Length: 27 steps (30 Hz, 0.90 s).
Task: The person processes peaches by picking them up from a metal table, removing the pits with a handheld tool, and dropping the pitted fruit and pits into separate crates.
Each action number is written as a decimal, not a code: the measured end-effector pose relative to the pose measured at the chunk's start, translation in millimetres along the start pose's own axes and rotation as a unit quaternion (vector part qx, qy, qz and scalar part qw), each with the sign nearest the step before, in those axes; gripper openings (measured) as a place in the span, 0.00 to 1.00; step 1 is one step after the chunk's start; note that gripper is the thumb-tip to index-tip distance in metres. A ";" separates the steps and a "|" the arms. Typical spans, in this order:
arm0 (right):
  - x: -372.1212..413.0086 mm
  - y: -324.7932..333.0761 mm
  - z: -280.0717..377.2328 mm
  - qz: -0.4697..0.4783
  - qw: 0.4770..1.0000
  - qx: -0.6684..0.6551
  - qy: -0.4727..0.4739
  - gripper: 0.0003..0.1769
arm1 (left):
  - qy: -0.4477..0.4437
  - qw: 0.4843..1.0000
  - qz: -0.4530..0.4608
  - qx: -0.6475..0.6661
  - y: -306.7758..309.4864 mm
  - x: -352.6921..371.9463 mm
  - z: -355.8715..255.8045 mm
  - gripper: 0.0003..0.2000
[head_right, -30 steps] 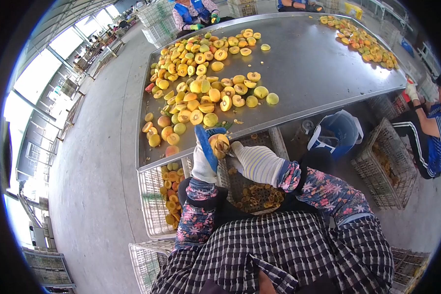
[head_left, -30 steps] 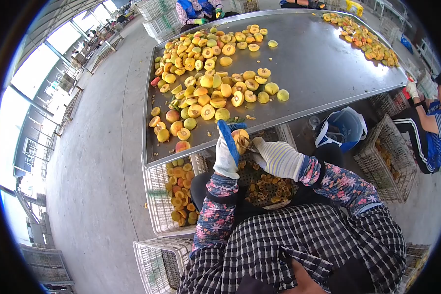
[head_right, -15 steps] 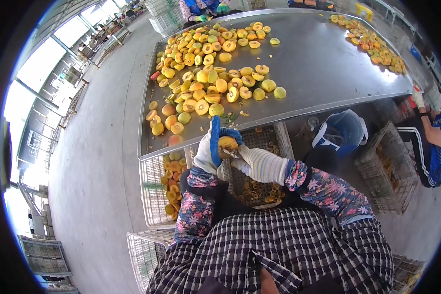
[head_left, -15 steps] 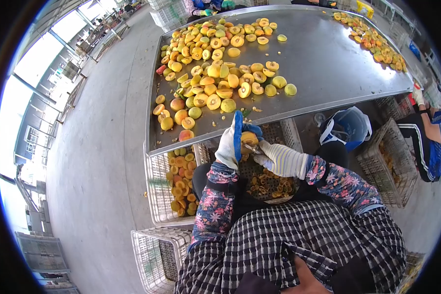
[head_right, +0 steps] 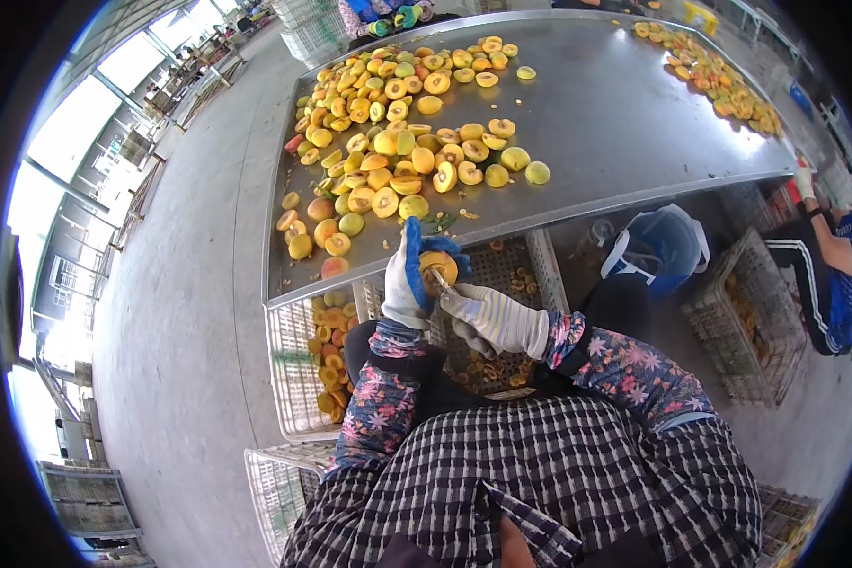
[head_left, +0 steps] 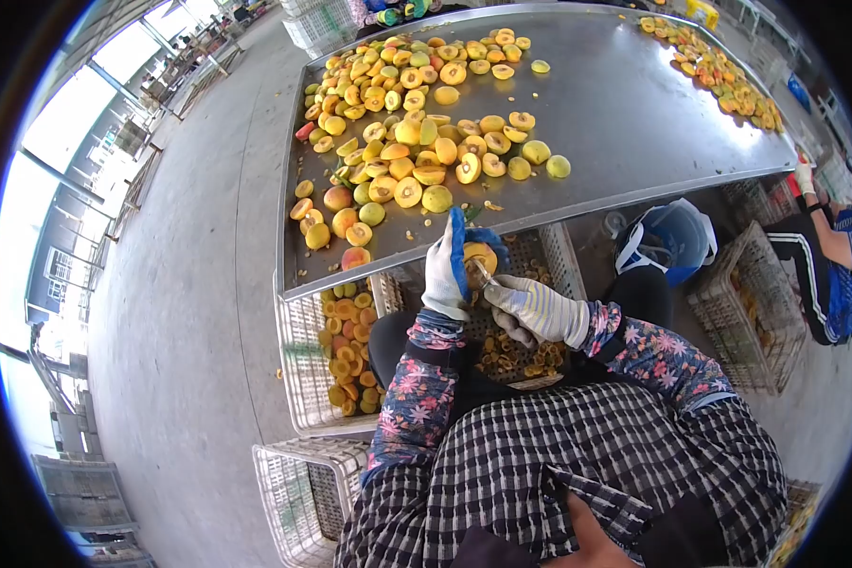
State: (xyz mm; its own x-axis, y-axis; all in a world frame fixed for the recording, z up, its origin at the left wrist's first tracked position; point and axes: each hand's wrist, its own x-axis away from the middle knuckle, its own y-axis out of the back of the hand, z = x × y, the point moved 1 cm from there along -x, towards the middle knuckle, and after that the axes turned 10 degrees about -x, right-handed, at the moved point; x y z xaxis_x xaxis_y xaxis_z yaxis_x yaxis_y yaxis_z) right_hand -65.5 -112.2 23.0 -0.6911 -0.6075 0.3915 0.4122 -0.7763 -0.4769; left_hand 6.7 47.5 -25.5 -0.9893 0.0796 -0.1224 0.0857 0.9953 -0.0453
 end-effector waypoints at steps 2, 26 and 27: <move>-2.5 1.2 -0.4 0.000 0.999 0.027 0.019 0.18 | 0.121 0.980 -0.021 0.154 -7.6 0.7 -19.5 0.27; 23.1 79.3 -28.9 0.036 0.774 0.623 -0.109 0.32 | 0.129 0.750 -0.109 -0.639 167.5 4.5 -41.7 0.20; 22.3 76.9 -26.4 0.042 0.771 0.626 -0.112 0.32 | 0.070 0.750 -0.103 -0.649 164.9 -5.7 -37.8 0.20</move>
State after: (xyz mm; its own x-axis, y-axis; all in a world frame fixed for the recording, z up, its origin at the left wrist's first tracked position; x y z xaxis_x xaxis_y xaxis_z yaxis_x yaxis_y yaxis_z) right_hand -64.9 -181.0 -25.7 -0.5692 -0.5690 0.5935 0.7964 -0.2023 0.5699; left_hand 22.1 213.3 5.2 -0.9763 -0.1688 -0.1351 -0.1674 0.1950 0.9664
